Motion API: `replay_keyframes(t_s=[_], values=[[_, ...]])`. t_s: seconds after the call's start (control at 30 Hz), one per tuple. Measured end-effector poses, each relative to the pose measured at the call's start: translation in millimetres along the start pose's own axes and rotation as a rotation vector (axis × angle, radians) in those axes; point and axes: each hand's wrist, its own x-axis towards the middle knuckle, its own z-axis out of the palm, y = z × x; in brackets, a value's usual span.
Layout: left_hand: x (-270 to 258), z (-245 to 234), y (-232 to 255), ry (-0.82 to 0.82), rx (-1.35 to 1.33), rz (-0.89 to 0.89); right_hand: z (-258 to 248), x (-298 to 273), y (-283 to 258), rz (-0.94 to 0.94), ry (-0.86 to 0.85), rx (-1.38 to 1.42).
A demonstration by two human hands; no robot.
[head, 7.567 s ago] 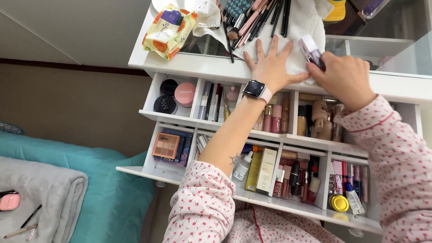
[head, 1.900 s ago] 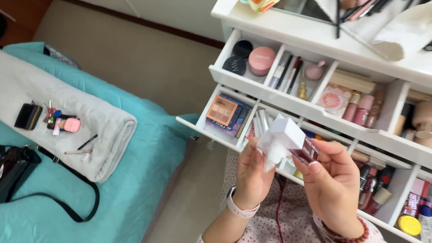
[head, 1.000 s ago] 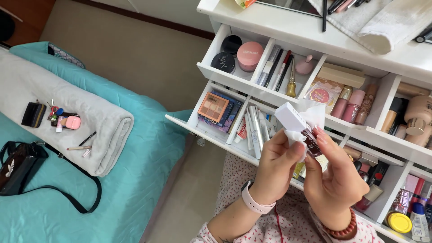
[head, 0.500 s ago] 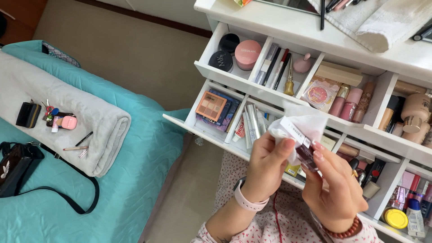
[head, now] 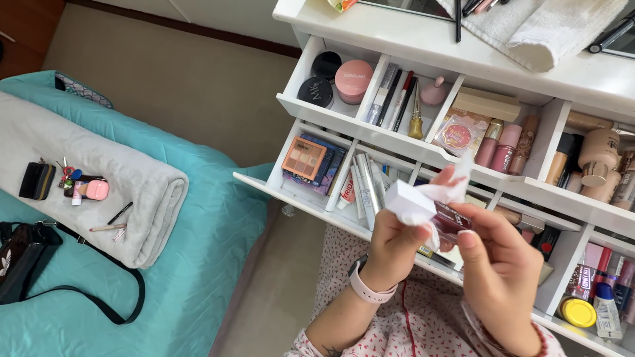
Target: The person sits on the floor in front of a white vanity and organizes cosmetics. They open drawers, pick up various items like lip gloss and brushes, wipe a tube with a tissue, and place items back into compartments. They also fold a towel with brushes and store it in a lower drawer.
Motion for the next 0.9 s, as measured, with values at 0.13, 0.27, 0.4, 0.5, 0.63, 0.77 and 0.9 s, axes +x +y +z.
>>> replay_keyframes(t_s=[0.13,0.27,0.4,0.5,0.63,0.77,0.9], values=[[3.0,-0.8,9.2,-0.149,0.151,0.034,-14.9,6.2,9.4,0.309,-0.167,0.472],[4.2,-4.9,10.2,-0.249,0.104,-0.043,-15.5,14.5,1.1,0.654,-0.260,0.743],[11.8,0.8,26.3,-0.328,0.184,-0.006,-23.1,13.2,19.1,0.794,-0.284,0.863],[9.0,-2.9,18.2,-0.361,0.354,0.033,-24.3,8.1,32.0,0.764,-0.536,1.143],[6.5,-4.6,0.8,-0.279,0.248,0.060,-18.6,1.2,39.5,0.374,-0.405,0.577],[3.6,14.0,6.1,-0.240,0.542,0.151,-21.4,-2.7,43.8,-0.145,-0.303,-0.328],[4.9,31.0,12.0,-0.091,0.184,-0.230,-19.6,-1.6,45.3,-0.339,-0.155,-0.529]])
